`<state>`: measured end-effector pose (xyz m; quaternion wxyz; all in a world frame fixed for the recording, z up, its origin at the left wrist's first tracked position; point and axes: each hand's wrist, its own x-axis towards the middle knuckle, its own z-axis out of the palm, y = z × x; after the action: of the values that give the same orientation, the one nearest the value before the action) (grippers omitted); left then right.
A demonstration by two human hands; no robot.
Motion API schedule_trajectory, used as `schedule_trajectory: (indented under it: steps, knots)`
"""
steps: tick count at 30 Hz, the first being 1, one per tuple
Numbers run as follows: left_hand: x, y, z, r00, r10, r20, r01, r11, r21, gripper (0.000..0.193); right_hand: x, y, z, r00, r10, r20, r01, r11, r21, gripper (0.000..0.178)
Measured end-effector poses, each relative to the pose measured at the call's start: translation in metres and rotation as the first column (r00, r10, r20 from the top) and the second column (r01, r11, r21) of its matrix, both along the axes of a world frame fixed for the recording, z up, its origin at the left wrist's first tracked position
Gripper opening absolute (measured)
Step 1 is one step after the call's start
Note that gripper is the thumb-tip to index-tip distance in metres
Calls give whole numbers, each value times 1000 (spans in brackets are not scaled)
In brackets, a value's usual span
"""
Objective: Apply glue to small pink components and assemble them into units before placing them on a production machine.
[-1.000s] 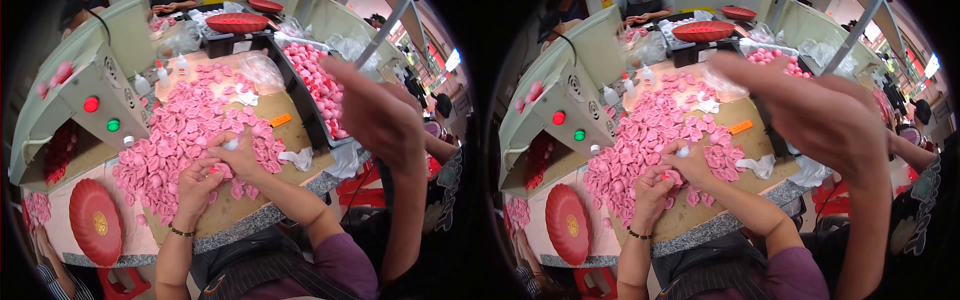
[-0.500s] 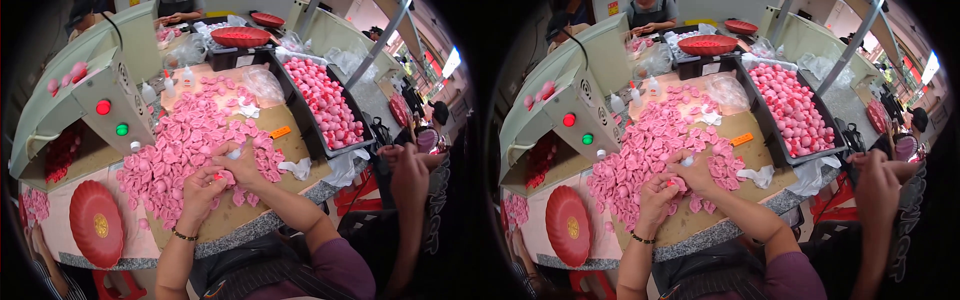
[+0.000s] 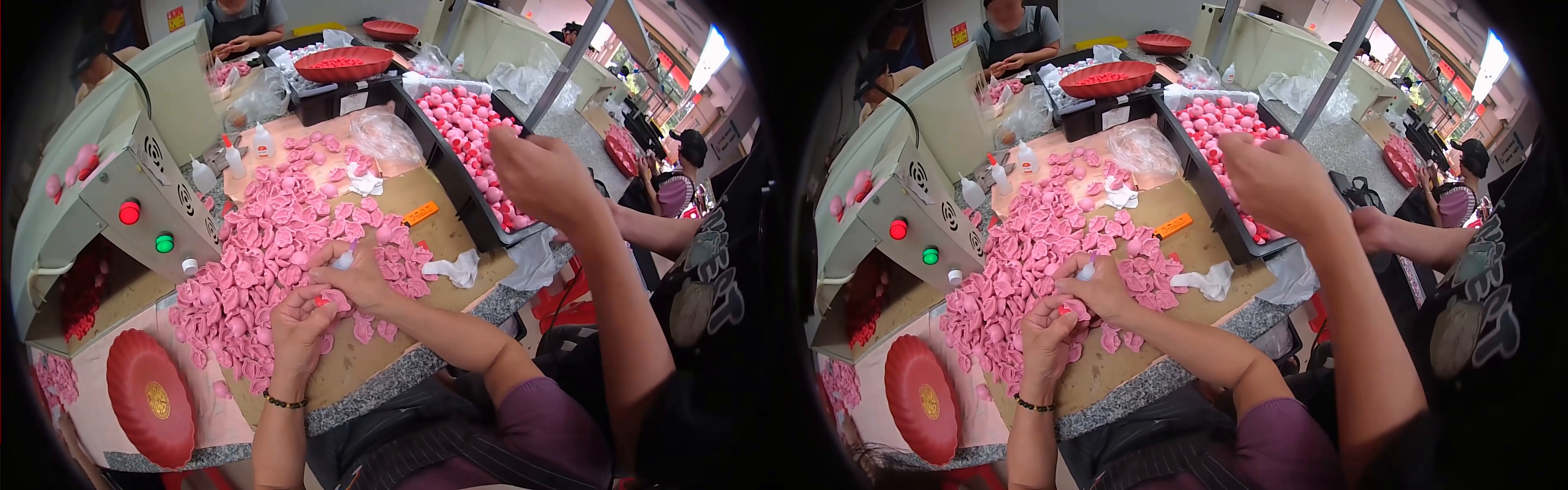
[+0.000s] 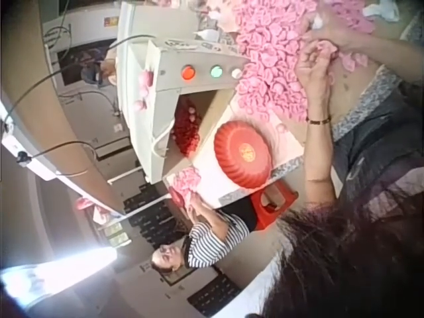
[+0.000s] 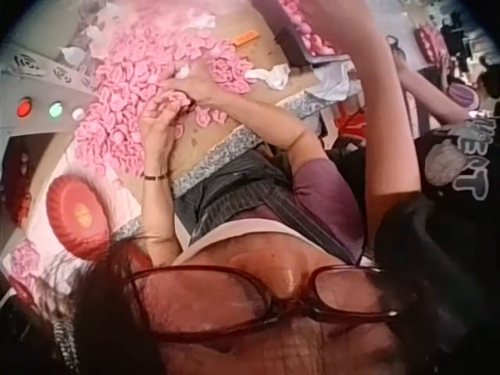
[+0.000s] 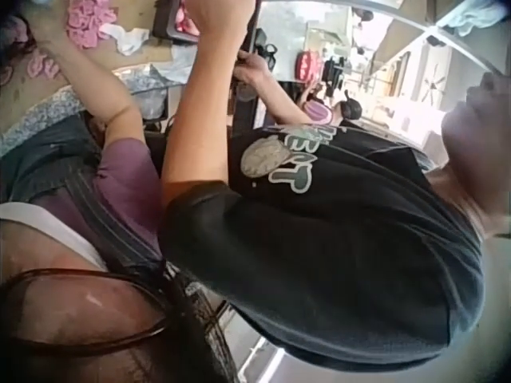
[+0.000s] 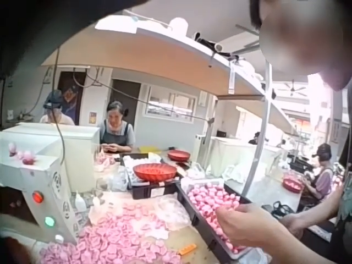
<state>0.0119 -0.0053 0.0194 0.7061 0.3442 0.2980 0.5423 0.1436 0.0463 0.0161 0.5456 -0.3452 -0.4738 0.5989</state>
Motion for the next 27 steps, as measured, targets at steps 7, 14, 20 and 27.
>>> schedule_trajectory:
  steps: [7, 14, 20, 27]
  knots:
    - [-3, -1, 7, 999, -31, 11, 31, 999, -34, 24, 0, 0, 4, 1000, 4, 20, -4, 1000, 6, 11]
    - [-1, -1, 6, 998, -7, 56, 7, 1000, 14, 25, -4, -2, 3, 1000, -24, 12, 24, 1000, 7, 10]
    - [-4, -2, 3, 999, -19, 45, 20, 1000, -15, 27, -4, -5, 9, 999, 22, -44, -24, 998, -56, 9]
    - [-3, -1, 11, 999, -41, 9, 41, 999, -14, 28, -1, -5, 9, 1000, 1, -24, -2, 998, -55, 10]
